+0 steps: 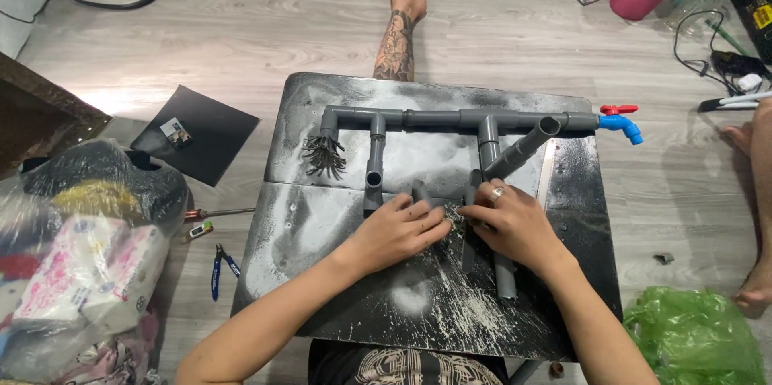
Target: Assembling a complex structure of PVC pipes and fittings by hand on a flat board.
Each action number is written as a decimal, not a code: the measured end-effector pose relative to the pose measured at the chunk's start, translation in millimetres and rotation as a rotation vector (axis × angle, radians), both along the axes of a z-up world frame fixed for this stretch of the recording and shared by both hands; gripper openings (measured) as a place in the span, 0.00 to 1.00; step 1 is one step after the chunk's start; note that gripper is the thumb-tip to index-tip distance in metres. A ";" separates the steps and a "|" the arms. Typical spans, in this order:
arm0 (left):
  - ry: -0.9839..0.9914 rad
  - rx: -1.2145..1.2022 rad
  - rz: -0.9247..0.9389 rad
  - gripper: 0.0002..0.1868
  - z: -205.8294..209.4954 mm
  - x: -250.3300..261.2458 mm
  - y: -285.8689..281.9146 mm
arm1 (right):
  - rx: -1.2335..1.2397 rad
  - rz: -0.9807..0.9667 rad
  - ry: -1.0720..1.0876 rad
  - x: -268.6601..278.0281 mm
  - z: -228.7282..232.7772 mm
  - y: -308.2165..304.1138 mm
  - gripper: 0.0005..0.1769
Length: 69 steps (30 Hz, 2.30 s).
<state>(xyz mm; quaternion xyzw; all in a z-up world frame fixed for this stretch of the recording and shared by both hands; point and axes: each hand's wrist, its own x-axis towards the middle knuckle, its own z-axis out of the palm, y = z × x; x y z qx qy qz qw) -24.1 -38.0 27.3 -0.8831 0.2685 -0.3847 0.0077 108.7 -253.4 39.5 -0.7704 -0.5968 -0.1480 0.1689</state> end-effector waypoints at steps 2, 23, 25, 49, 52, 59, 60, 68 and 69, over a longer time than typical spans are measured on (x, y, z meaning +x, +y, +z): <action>0.039 -0.024 0.030 0.07 -3.8 0.1 0.2 | -0.065 0.001 0.045 -3.3 9.1 -2.2 0.18; 0.362 -0.235 0.303 0.18 -71.3 12.6 4.9 | 0.003 -0.042 -0.165 -0.5 7.9 2.4 0.03; 0.357 -0.225 0.293 0.18 -73.7 13.7 5.2 | 0.004 -0.041 -0.158 -1.2 9.1 3.4 0.03; -0.247 -0.399 0.036 0.16 -65.3 23.0 17.1 | 0.056 -0.007 -0.030 -0.5 4.0 1.0 0.05; -0.288 -0.595 0.205 0.21 -36.7 13.0 31.0 | 0.050 0.012 -0.012 -4.3 8.4 1.6 0.01; 0.327 -0.999 0.402 0.30 -17.5 2.9 34.2 | 0.057 0.055 -0.024 -8.6 13.1 3.6 0.02; 0.341 -0.989 0.421 0.29 -12.0 1.8 33.7 | 0.057 0.054 -0.022 -8.2 13.2 3.9 0.03; 0.453 -0.745 0.448 0.36 -8.4 0.6 30.4 | 0.026 0.043 0.018 -10.4 20.2 5.9 0.02; 0.437 -0.780 0.418 0.39 -8.5 0.4 29.5 | 0.018 0.043 0.028 -11.6 22.8 6.9 0.02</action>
